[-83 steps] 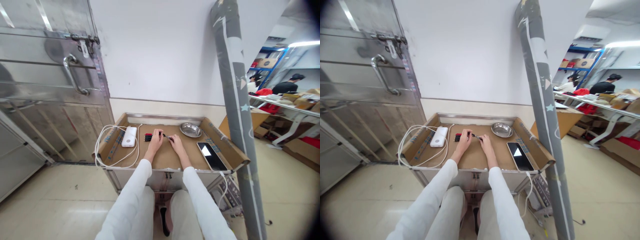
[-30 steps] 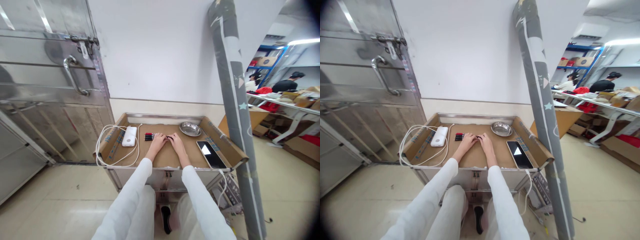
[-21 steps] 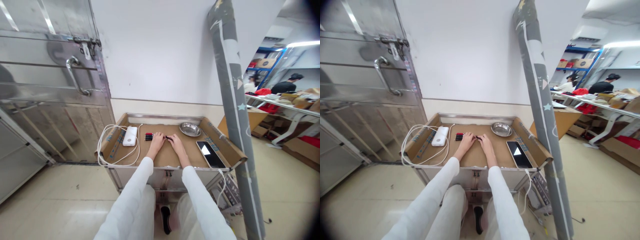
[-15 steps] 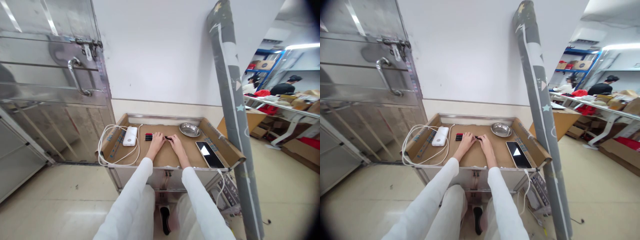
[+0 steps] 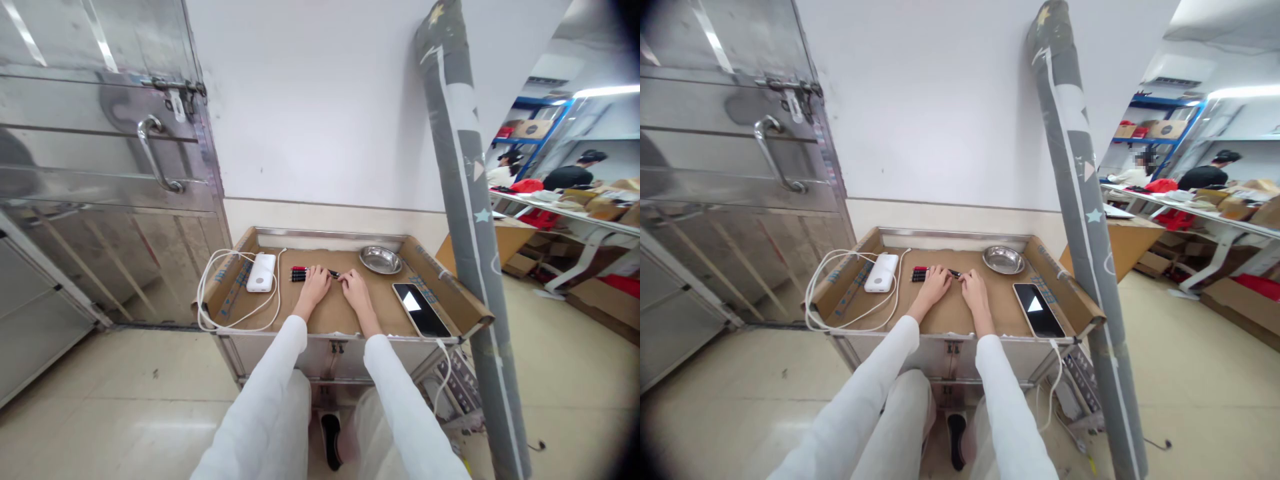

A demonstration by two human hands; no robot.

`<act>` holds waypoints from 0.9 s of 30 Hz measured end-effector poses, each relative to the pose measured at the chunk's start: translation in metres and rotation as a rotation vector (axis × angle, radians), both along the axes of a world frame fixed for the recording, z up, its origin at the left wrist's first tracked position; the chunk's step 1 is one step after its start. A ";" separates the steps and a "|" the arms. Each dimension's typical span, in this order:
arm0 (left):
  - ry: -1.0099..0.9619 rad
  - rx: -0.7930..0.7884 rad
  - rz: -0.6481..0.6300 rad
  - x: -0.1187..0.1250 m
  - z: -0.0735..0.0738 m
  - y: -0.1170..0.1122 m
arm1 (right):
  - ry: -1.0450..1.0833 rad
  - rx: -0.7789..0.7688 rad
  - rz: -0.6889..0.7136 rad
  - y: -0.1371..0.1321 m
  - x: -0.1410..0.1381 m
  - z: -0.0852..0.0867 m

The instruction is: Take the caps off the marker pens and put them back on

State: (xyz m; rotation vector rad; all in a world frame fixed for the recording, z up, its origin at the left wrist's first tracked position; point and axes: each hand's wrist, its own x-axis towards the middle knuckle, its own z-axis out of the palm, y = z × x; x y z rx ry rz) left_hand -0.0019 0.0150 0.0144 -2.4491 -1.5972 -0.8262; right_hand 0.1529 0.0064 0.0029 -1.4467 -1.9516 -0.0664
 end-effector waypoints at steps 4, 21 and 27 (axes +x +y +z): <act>-0.029 0.011 -0.007 0.000 -0.002 0.001 | -0.030 0.009 -0.034 0.001 0.000 -0.001; 0.053 0.065 0.095 -0.001 0.001 -0.005 | -0.057 -0.019 -0.092 0.000 0.000 0.000; 0.079 0.135 0.414 -0.002 0.004 -0.010 | -0.074 -0.065 -0.112 -0.001 -0.001 0.001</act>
